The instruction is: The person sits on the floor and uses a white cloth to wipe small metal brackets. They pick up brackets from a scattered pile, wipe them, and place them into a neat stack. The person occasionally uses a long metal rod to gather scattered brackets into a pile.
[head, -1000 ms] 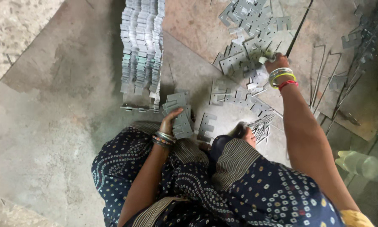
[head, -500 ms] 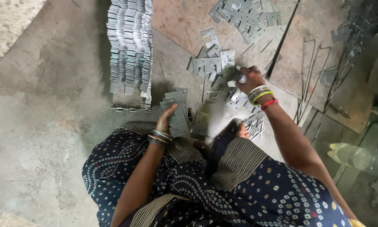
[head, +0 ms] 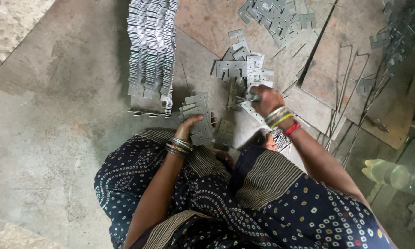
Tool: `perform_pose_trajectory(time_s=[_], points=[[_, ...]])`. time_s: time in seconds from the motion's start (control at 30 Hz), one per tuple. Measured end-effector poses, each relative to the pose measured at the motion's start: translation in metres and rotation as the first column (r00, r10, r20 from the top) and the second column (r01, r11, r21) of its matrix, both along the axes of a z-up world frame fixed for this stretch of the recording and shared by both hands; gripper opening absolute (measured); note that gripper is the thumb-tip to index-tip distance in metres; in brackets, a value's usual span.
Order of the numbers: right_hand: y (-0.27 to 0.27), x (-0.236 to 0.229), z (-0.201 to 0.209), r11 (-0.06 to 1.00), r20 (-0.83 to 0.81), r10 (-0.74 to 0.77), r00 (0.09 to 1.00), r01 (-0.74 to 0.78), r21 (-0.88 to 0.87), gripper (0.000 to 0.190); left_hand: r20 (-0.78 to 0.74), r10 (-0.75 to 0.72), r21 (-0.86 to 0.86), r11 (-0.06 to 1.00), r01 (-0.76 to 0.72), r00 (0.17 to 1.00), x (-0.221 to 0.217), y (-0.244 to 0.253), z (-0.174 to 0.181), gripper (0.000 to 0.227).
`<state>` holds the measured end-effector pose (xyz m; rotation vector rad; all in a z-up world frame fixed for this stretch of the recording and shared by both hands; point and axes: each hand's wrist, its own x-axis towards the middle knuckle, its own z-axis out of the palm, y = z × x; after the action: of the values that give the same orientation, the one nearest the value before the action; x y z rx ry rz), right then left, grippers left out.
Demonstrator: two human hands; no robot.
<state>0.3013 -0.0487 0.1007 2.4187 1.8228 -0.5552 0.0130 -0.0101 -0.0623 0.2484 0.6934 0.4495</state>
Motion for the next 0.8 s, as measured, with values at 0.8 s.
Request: perform_pose_trajectory(time_s=[0.8], points=[[0.041, 0.064, -0.070, 0.969, 0.197, -0.168, 0.966, 0.125, 0.212, 0.025, 0.156, 0.026, -0.039, 0.999, -0.020, 0.987, 0.001, 0.009, 0.022, 0.061]])
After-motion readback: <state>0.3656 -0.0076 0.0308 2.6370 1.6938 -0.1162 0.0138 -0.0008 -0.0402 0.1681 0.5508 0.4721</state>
